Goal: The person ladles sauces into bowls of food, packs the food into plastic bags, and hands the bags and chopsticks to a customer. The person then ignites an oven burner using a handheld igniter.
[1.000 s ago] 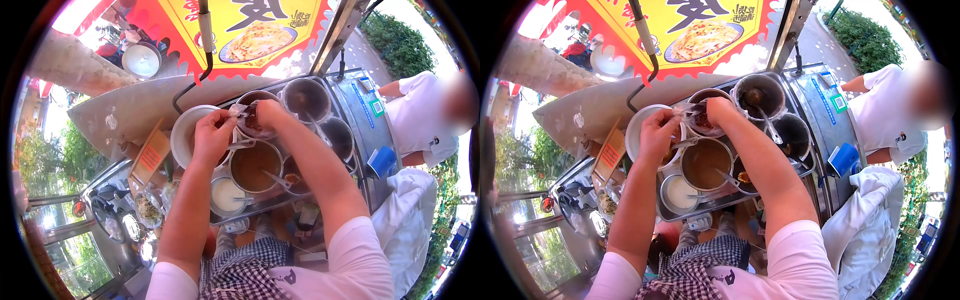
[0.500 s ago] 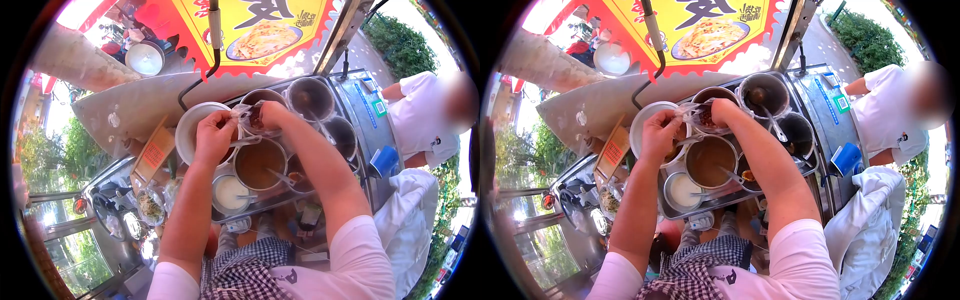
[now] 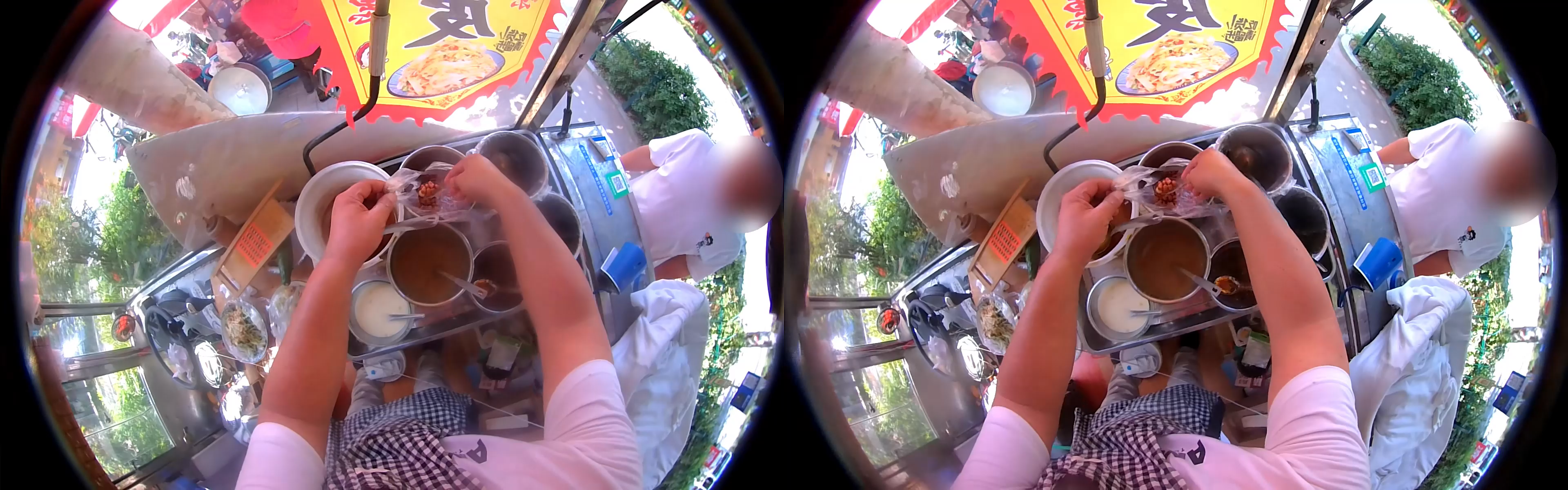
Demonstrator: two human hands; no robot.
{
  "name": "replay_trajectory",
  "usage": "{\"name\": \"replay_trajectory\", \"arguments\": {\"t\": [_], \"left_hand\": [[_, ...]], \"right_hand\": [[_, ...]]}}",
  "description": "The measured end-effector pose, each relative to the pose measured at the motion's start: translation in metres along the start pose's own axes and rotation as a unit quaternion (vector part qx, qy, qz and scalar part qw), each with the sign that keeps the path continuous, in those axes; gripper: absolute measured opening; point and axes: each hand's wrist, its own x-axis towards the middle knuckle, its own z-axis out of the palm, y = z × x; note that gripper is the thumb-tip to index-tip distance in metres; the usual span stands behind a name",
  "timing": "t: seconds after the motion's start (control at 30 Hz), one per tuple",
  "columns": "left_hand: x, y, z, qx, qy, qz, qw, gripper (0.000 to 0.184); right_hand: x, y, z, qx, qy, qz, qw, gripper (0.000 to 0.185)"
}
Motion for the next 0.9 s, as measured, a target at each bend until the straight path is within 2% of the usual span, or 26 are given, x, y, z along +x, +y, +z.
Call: {"name": "replay_trajectory", "arguments": {"t": [0.13, 0.2, 0.3, 0.47, 0.6, 0.7, 0.8, 0.9], "left_hand": [[-0.01, 0.005, -0.008, 0.021, 0.035, 0.046, 0.998, 0.026], [-0.019, 0.004, -0.02, 0.038, 0.054, 0.076, 0.995, 0.03], [-0.049, 0.002, -0.052, 0.019, 0.081, 0.051, 0.995, 0.031], [-0.122, -0.037, -0.125, -0.055, 0.112, 0.042, 0.991, 0.028], [-0.204, -0.071, -0.183, -0.012, 0.15, 0.018, 0.989, 0.027], [-0.262, -0.106, -0.221, 0.01, 0.177, -0.016, 0.984, 0.026], [-0.308, -0.14, -0.258, 0.018, 0.218, -0.117, 0.969, 0.028], [-0.344, -0.19, -0.297, 0.014, 0.26, -0.12, 0.958, 0.03]], "right_hand": [[-0.029, -0.012, -0.01, 0.037, 0.05, 0.015, 0.998, 0.018], [-0.047, -0.018, -0.014, 0.04, 0.068, -0.01, 0.997, 0.018], [-0.061, -0.015, -0.022, 0.092, 0.079, -0.024, 0.992, 0.02], [-0.113, -0.052, -0.02, 0.06, 0.132, -0.053, 0.988, 0.019], [-0.152, -0.091, 0.002, 0.03, 0.166, -0.067, 0.983, 0.02], [-0.171, -0.113, 0.029, 0.025, 0.155, -0.093, 0.983, 0.018], [-0.19, -0.143, 0.08, 0.0, 0.147, -0.104, 0.984, 0.018], [-0.195, -0.161, 0.145, 0.009, 0.111, -0.101, 0.989, 0.017]]}}
